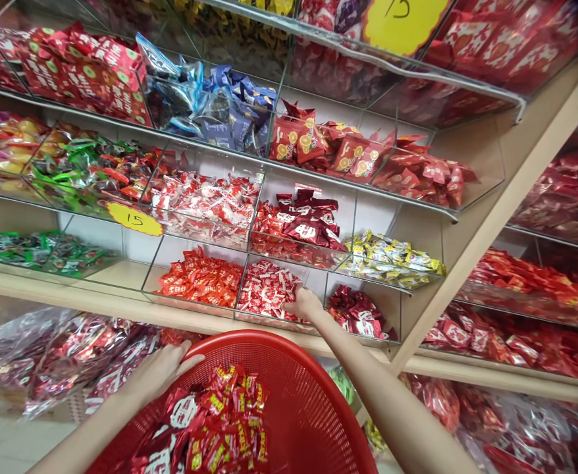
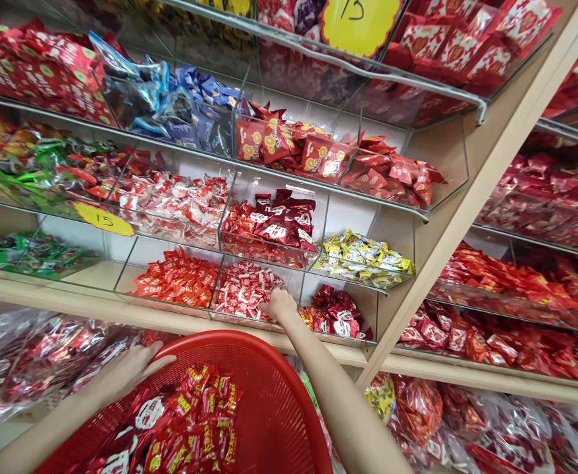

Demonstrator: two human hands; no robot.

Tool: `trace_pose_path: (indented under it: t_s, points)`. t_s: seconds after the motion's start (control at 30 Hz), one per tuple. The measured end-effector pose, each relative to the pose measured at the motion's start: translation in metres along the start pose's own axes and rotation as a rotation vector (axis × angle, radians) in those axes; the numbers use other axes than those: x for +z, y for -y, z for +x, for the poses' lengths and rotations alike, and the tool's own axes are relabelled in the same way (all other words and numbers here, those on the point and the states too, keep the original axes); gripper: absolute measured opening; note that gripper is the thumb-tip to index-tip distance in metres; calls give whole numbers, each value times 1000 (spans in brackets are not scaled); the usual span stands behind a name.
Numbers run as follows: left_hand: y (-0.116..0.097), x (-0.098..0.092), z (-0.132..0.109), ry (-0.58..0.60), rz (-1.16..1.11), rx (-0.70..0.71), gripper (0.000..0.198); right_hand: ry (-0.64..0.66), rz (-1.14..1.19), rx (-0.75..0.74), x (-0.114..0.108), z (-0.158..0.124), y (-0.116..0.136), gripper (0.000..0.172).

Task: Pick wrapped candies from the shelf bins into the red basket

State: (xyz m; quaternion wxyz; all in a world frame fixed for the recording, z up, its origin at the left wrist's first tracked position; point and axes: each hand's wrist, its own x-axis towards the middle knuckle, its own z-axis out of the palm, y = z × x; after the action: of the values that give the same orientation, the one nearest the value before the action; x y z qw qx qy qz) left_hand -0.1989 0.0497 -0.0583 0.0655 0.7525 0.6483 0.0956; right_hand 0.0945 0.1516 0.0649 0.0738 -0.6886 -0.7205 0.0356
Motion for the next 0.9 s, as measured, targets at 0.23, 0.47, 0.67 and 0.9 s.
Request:
trace_pose_path:
  t_s: [0.23, 0.47, 0.67, 0.9]
  points:
    - [3, -15, 0, 104, -99, 71, 55, 41, 74, 8, 7, 14, -2, 50]
    - [4, -8, 0, 190, -72, 75, 55, 66, 118, 16, 7, 17, -7, 39]
    - [3, -5, -5, 159, -44, 83, 61, 138, 165, -32, 0, 13, -6, 25]
    - [3, 0, -7, 100, -7, 82, 61, 156, 173, -32, 4, 19, -6, 36]
